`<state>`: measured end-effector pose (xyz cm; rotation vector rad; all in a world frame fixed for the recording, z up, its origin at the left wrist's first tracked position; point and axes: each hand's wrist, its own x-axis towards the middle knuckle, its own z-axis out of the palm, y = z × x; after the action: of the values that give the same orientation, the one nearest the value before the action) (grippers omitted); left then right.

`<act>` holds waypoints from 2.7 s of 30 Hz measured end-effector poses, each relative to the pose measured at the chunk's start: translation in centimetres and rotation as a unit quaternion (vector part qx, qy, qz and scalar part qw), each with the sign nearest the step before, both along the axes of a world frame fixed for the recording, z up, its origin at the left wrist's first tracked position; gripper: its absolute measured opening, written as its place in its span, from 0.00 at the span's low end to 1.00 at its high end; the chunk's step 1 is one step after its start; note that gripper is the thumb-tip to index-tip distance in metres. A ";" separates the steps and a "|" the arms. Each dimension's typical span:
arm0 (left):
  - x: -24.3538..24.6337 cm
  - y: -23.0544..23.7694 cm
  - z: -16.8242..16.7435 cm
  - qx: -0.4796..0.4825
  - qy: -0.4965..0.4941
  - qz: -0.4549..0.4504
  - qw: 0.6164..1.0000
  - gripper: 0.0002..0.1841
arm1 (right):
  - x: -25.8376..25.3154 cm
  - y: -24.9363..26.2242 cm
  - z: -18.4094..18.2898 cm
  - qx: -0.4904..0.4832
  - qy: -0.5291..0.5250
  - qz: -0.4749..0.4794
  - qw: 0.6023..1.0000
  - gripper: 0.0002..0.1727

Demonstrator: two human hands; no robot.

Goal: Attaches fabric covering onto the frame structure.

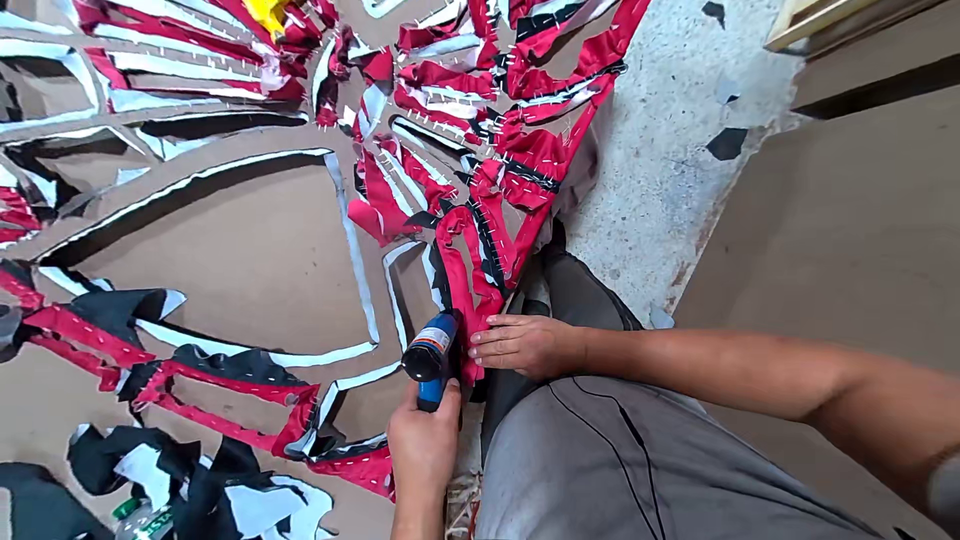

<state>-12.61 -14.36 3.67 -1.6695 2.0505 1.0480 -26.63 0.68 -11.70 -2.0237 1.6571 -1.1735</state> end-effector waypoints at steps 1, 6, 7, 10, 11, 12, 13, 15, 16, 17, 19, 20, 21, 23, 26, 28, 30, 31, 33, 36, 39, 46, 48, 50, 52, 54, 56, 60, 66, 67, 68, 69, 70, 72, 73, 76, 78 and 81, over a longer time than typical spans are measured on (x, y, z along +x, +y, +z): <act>-0.3 -0.1 0.0 0.002 0.005 0.002 1.000 0.15 | 0.0 0.0 0.0 -0.001 -0.005 -0.002 1.000 0.20; -1.8 -0.5 -0.1 -0.003 0.021 0.003 1.000 0.14 | 0.0 0.0 -0.1 -0.012 -0.017 -0.009 1.000 0.19; -2.1 -0.5 -0.2 -0.007 0.029 0.002 1.000 0.14 | 0.0 0.0 0.0 -0.015 -0.022 -0.009 1.000 0.19; -3.1 -0.9 -0.3 -0.012 0.034 0.002 0.999 0.12 | -0.1 -0.1 -0.2 -0.024 -0.026 -0.014 0.999 0.18; -3.5 -1.0 -0.3 -0.011 0.032 0.005 0.999 0.12 | -0.1 -0.1 -0.2 -0.027 -0.023 -0.015 0.999 0.18; -3.8 -1.1 -0.3 -0.007 0.034 0.012 0.999 0.12 | -0.2 -0.2 -0.3 -0.031 -0.022 -0.016 0.999 0.18; -4.0 -1.2 -0.3 -0.003 0.037 0.018 0.999 0.12 | -0.2 -0.2 -0.3 -0.034 -0.022 -0.017 0.999 0.17; -4.6 -1.5 -0.3 0.003 0.037 0.021 0.999 0.11 | -0.3 -0.2 -0.2 -0.039 -0.026 -0.016 0.999 0.17; -4.9 -1.6 -0.2 0.004 0.035 0.021 0.999 0.11 | -0.3 -0.2 -0.2 -0.039 -0.027 -0.015 0.999 0.17; -5.2 -1.8 -0.2 0.006 0.037 0.022 0.999 0.11 | -0.3 -0.2 -0.2 -0.038 -0.027 -0.014 0.999 0.17; -5.6 -2.0 -0.4 0.006 0.048 0.025 0.999 0.11 | -0.4 -0.2 -0.2 -0.034 -0.030 -0.011 0.999 0.17; -5.9 -2.1 -0.4 0.003 0.053 0.025 0.998 0.11 | -0.5 -0.2 -0.3 -0.030 -0.033 -0.009 0.999 0.17; -6.2 -2.1 -0.4 0.001 0.055 0.025 0.998 0.11 | -0.5 -0.2 -0.3 -0.026 -0.035 -0.006 0.999 0.18; -6.7 -2.4 -0.4 0.002 0.057 0.028 0.998 0.10 | -0.4 -0.2 -0.2 -0.023 -0.039 -0.005 0.999 0.17; -7.5 -3.0 -0.6 0.011 0.069 0.031 0.997 0.11 | -0.5 -0.1 -0.2 -0.022 -0.046 -0.004 0.999 0.18; -8.0 -3.3 -0.5 0.015 0.063 0.039 0.997 0.11 | -0.4 -0.1 -0.1 -0.020 -0.047 -0.003 0.999 0.18; -8.6 -3.4 -0.5 0.020 0.064 0.049 0.997 0.11 | -0.5 -0.1 -0.1 -0.017 -0.039 0.001 0.999 0.18; -8.8 -3.4 -0.4 0.021 0.066 0.054 0.996 0.12 | -0.6 -0.2 -0.1 -0.016 -0.036 0.004 0.999 0.19; -9.2 -3.5 -0.4 0.018 0.063 0.059 0.996 0.12 | -0.8 -0.2 0.0 -0.012 -0.038 0.013 0.999 0.19; -9.4 -3.8 -0.5 0.024 0.080 0.070 0.994 0.11 | -1.5 -0.2 0.0 -0.018 -0.107 0.033 0.994 0.18; -8.6 -6.3 0.8 0.037 0.114 0.028 0.992 0.14 | -2.4 0.4 1.2 0.009 -0.243 -0.049 0.969 0.13; -12.8 -14.8 3.4 -0.036 0.001 -0.248 0.968 0.11 | -5.4 -1.0 4.3 0.415 -0.489 -0.247 0.727 0.26; -14.6 -14.9 3.2 -0.073 -0.054 -0.363 0.927 0.09 | -5.5 -1.9 3.9 0.425 -0.489 -0.253 0.719 0.26; -15.4 -15.1 2.3 -0.106 -0.047 -0.450 0.885 0.08 | -5.1 -2.0 3.5 0.408 -0.499 -0.265 0.717 0.23; -15.8 -15.6 1.5 -0.100 -0.035 -0.460 0.882 0.07 | -4.9 -2.0 3.6 0.396 -0.519 -0.274 0.706 0.22; -16.3 -15.9 1.1 -0.092 -0.034 -0.457 0.884 0.09 | -5.0 -1.9 3.6 0.396 -0.527 -0.270 0.702 0.22; -16.5 -16.1 0.9 -0.094 -0.032 -0.474 0.875 0.10 | -5.0 -1.8 3.5 0.397 -0.531 -0.268 0.699 0.22; -16.9 -16.8 0.5 -0.098 -0.008 -0.504 0.858 0.10 | -4.9 -1.8 3.4 0.399 -0.535 -0.273 0.693 0.22; -17.8 -17.5 0.2 -0.124 0.043 -0.555 0.821 0.11 | -5.0 -1.8 3.7 0.406 -0.518 -0.272 0.702 0.22; -18.0 -17.5 0.1 -0.125 0.053 -0.562 0.816 0.11 | -5.1 -1.8 3.7 0.408 -0.516 -0.268 0.704 0.22; -18.3 -17.5 0.1 -0.127 0.063 -0.571 0.809 0.12 | -5.2 -1.8 3.7 0.411 -0.514 -0.263 0.705 0.23; -18.7 -17.5 0.1 -0.125 0.068 -0.580 0.802 0.12 | -5.3 -1.7 3.7 0.412 -0.514 -0.260 0.706 0.23; -19.1 -17.5 0.1 -0.120 0.068 -0.588 0.797 0.11 | -5.3 -1.7 3.8 0.414 -0.515 -0.259 0.705 0.23; -19.9 -17.5 0.3 -0.107 0.059 -0.598 0.792 0.10 | -5.2 -1.8 3.9 0.415 -0.512 -0.267 0.703 0.22; -20.3 -17.5 0.4 -0.104 0.056 -0.602 0.790 0.10 | -5.0 -1.9 4.0 0.411 -0.509 -0.277 0.704 0.22; -21.4 -17.5 0.4 -0.095 0.053 -0.622 0.776 0.10 | -4.6 -2.0 3.9 0.397 -0.505 -0.291 0.709 0.21; -22.2 -17.2 0.7 -0.086 0.038 -0.627 0.773 0.09 | -4.6 -1.9 3.8 0.393 -0.502 -0.289 0.714 0.21; -20.7 -16.8 2.3 -0.101 0.018 -0.560 0.822 0.09 | -6.0 -1.6 4.2 0.400 -0.516 -0.243 0.718 0.21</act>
<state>-33.33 -31.13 5.92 -0.2349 2.5829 0.4223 -32.58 -0.88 -7.53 -0.2315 1.5751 -1.0672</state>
